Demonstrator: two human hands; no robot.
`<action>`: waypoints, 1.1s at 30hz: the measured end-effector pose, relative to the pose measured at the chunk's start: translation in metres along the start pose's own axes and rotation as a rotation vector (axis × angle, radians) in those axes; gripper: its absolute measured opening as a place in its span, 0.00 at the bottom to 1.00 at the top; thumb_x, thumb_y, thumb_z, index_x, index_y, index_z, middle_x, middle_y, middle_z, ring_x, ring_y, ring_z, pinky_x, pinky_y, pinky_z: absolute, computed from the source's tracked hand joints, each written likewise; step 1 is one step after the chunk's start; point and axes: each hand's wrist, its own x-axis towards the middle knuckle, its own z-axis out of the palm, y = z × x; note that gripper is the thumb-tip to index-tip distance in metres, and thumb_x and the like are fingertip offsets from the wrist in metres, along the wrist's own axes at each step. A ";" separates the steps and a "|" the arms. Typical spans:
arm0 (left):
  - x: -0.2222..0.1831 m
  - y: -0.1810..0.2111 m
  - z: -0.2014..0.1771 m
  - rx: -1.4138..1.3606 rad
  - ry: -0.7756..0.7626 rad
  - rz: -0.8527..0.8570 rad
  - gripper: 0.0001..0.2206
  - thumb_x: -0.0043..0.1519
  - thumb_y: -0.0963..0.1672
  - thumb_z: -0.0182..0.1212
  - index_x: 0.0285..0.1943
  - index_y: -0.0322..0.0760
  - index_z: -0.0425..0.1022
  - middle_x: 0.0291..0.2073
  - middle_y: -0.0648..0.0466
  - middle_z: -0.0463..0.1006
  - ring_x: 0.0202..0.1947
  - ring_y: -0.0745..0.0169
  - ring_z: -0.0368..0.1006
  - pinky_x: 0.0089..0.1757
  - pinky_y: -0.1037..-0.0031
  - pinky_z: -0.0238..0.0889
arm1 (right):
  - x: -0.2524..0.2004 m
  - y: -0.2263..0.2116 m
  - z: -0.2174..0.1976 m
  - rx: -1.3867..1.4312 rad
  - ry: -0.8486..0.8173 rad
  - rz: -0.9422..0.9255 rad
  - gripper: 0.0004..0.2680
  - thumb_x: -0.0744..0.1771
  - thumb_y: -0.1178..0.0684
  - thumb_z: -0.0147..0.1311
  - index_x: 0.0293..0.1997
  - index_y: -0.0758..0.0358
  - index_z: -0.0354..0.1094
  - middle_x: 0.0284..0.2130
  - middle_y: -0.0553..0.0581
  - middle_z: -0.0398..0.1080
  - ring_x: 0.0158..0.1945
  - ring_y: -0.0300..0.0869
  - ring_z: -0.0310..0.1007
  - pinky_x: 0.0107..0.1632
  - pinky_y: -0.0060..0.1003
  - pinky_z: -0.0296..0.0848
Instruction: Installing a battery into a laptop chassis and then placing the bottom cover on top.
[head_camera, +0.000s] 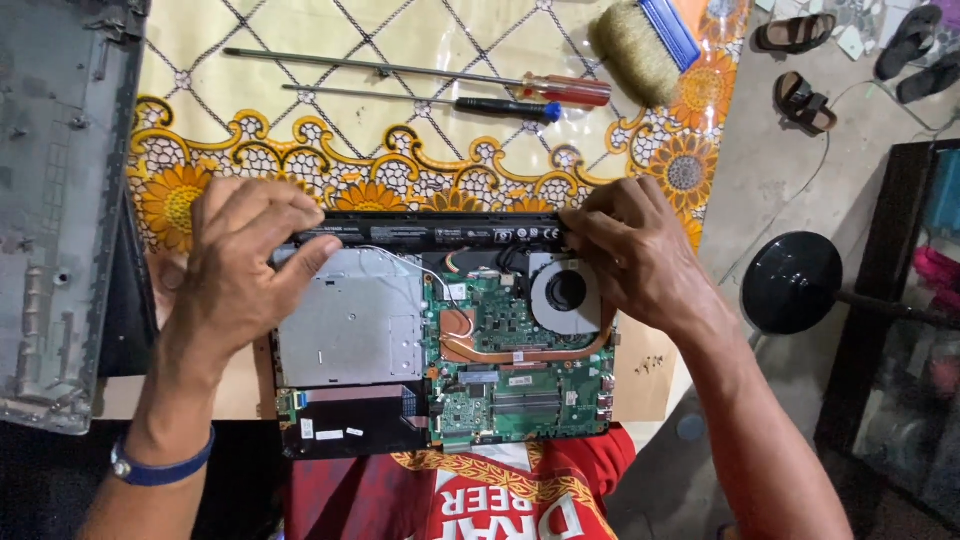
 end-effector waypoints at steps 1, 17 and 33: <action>0.001 0.004 -0.001 0.002 0.010 -0.027 0.15 0.67 0.50 0.61 0.44 0.33 0.81 0.45 0.48 0.81 0.47 0.53 0.71 0.53 0.60 0.53 | 0.000 0.000 0.002 0.027 0.037 0.013 0.10 0.68 0.58 0.57 0.55 0.63 0.73 0.43 0.60 0.65 0.42 0.51 0.59 0.43 0.46 0.61; 0.003 -0.001 0.020 -0.216 0.124 -0.210 0.11 0.70 0.46 0.58 0.38 0.35 0.79 0.39 0.50 0.79 0.45 0.55 0.72 0.54 0.62 0.48 | 0.014 0.008 0.001 0.296 -0.020 0.263 0.03 0.67 0.61 0.61 0.43 0.60 0.75 0.31 0.53 0.61 0.37 0.45 0.64 0.38 0.40 0.63; 0.059 0.041 0.026 -0.133 -0.170 0.018 0.06 0.62 0.43 0.68 0.39 0.37 0.77 0.36 0.53 0.72 0.41 0.53 0.60 0.45 0.65 0.53 | 0.021 0.014 -0.008 0.256 -0.140 0.173 0.07 0.68 0.53 0.58 0.48 0.60 0.76 0.38 0.54 0.71 0.41 0.47 0.65 0.43 0.43 0.63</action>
